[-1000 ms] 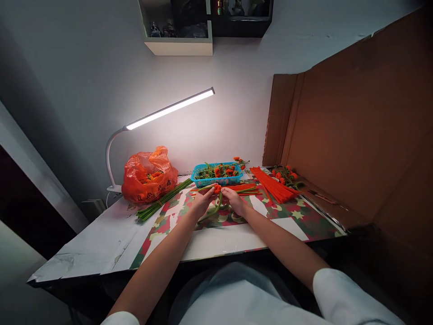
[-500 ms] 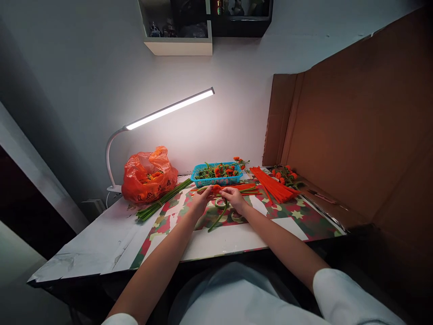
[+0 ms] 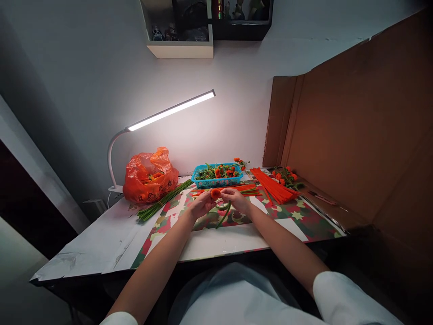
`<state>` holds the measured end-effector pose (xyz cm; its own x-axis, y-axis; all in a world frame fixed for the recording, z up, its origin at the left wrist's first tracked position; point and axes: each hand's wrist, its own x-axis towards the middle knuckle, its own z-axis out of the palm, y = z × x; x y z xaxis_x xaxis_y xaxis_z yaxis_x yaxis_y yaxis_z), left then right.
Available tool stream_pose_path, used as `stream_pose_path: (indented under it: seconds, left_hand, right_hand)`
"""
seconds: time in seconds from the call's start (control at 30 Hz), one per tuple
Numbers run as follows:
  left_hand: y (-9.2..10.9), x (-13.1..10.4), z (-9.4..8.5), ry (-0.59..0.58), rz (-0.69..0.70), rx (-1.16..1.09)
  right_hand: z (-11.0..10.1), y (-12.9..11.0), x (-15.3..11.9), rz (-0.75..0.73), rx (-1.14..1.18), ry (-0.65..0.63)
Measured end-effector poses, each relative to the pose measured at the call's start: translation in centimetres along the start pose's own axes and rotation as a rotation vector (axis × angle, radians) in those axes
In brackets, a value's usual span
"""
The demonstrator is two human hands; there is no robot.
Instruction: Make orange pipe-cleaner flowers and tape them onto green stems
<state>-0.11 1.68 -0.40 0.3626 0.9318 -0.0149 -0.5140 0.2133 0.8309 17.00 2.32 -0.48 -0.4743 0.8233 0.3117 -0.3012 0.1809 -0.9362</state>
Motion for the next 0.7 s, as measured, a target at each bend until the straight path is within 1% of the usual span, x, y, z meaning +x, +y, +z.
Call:
stream_pose_path:
  seconds: [0.1, 0.27, 0.43, 0.5, 0.6, 0.7]
  left_hand:
    - [0.0, -0.2, 0.0, -0.048, -0.034, 0.032]
    - [-0.3, 0.0, -0.2, -0.041, -0.038, 0.058]
    - [-0.6, 0.1, -0.4, -0.100, -0.037, 0.077]
    - [-0.7, 0.1, -0.3, -0.111, -0.033, 0.075]
    - [-0.9, 0.2, -0.3, -0.080, -0.025, 0.052]
    - [-1.0, 0.6, -0.3, 0.000, 0.018, 0.013]
  right_hand:
    - [-0.1, -0.2, -0.1, 0.029, 0.028, 0.012]
    - [-0.6, 0.0, 0.1, 0.062, 0.124, 0.049]
    - [-0.9, 0.3, 0.1, 0.189, 0.253, 0.023]
    - [-0.9, 0.3, 0.1, 0.210, 0.284, 0.019]
    - [-0.8, 0.2, 0.0, 0.200, 0.293, 0.036]
    - [-0.7, 0.3, 0.1, 0.165, 0.279, 0.068]
